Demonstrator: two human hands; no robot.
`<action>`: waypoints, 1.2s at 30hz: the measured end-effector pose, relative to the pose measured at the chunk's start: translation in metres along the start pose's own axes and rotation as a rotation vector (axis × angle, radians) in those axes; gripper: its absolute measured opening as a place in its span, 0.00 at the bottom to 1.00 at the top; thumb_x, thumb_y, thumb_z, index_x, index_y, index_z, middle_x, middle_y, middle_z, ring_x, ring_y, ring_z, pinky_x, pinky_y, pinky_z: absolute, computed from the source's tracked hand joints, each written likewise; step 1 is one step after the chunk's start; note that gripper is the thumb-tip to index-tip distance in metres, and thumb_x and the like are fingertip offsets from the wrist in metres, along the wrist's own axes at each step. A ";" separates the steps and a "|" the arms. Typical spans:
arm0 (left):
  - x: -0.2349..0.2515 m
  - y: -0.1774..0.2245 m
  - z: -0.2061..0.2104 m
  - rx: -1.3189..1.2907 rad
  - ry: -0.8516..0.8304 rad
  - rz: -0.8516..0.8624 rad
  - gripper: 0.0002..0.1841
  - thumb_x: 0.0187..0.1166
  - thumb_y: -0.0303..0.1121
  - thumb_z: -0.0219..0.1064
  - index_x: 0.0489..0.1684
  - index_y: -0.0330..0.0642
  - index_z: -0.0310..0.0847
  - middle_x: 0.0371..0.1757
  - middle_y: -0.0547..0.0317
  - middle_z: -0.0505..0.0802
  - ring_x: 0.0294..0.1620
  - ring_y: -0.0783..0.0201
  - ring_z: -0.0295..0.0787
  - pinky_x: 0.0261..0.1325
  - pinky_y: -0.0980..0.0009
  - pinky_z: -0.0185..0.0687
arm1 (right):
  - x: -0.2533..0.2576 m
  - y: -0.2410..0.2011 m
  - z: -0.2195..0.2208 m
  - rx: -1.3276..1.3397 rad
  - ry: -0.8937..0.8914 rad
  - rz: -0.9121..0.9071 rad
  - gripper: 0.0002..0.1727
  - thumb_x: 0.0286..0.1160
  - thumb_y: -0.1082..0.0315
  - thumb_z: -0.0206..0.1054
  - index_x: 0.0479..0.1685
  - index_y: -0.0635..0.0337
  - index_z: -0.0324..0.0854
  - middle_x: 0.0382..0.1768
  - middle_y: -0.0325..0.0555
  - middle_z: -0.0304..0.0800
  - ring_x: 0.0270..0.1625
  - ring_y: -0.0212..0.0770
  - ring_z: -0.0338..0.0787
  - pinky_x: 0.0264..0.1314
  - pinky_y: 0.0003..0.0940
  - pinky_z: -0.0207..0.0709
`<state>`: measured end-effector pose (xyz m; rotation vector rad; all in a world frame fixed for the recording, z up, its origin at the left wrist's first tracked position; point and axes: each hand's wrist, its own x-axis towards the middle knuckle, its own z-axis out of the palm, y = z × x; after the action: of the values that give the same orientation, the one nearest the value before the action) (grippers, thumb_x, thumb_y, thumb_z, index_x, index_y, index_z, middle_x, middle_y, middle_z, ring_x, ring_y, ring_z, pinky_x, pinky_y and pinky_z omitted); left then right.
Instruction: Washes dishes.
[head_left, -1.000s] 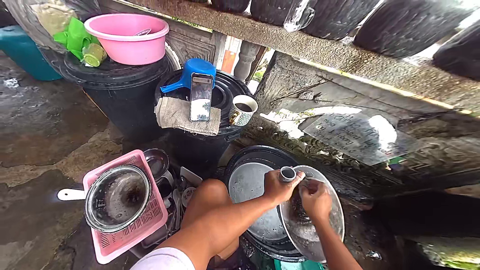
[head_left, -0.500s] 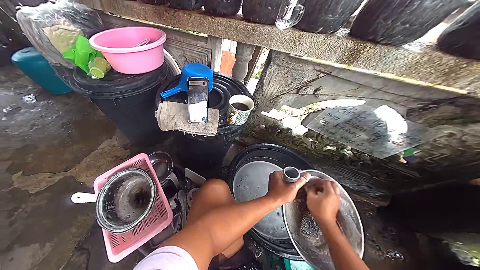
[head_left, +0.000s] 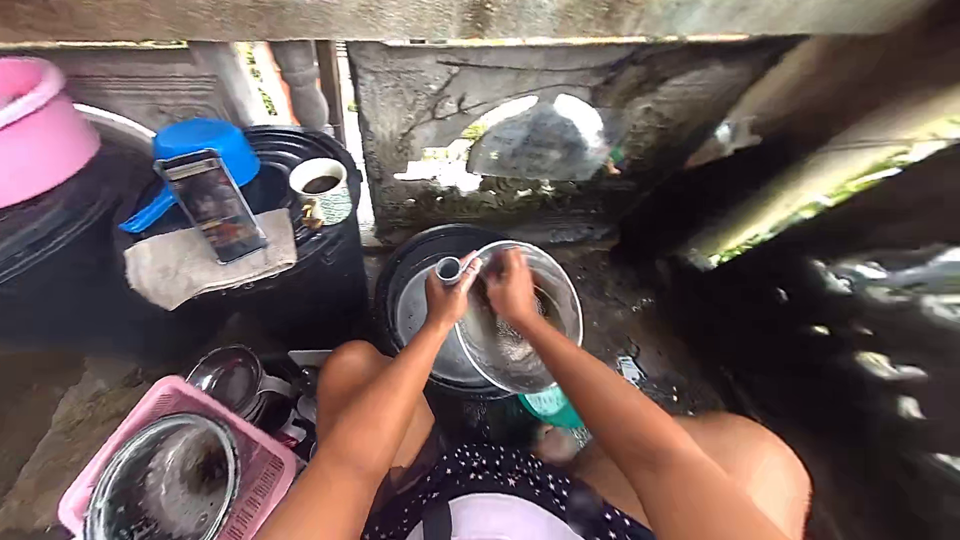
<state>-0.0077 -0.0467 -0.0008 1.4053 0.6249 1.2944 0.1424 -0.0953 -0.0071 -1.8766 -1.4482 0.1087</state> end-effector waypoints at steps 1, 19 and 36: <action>0.000 -0.002 0.000 0.016 0.010 0.006 0.14 0.83 0.38 0.69 0.58 0.39 0.91 0.55 0.54 0.97 0.58 0.60 0.95 0.70 0.55 0.88 | -0.014 -0.012 0.016 0.116 -0.018 -0.038 0.18 0.73 0.71 0.68 0.61 0.66 0.81 0.56 0.59 0.87 0.57 0.53 0.90 0.63 0.53 0.87; 0.017 0.000 -0.016 -0.059 -0.004 -0.037 0.15 0.89 0.43 0.60 0.52 0.41 0.85 0.50 0.54 0.96 0.52 0.63 0.93 0.64 0.60 0.86 | 0.002 -0.002 0.021 -0.066 0.124 -0.581 0.13 0.83 0.73 0.60 0.58 0.63 0.88 0.62 0.60 0.89 0.68 0.57 0.88 0.72 0.50 0.83; 0.018 -0.020 -0.018 -0.091 0.062 -0.051 0.16 0.90 0.52 0.53 0.36 0.56 0.77 0.37 0.69 0.84 0.40 0.73 0.80 0.49 0.70 0.81 | -0.034 -0.061 0.035 0.238 0.046 -0.158 0.08 0.74 0.75 0.67 0.46 0.62 0.89 0.56 0.51 0.91 0.62 0.47 0.90 0.68 0.49 0.85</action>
<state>-0.0142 -0.0190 -0.0158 1.2723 0.6314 1.3139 0.0649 -0.1022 -0.0078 -1.5592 -1.4772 0.1530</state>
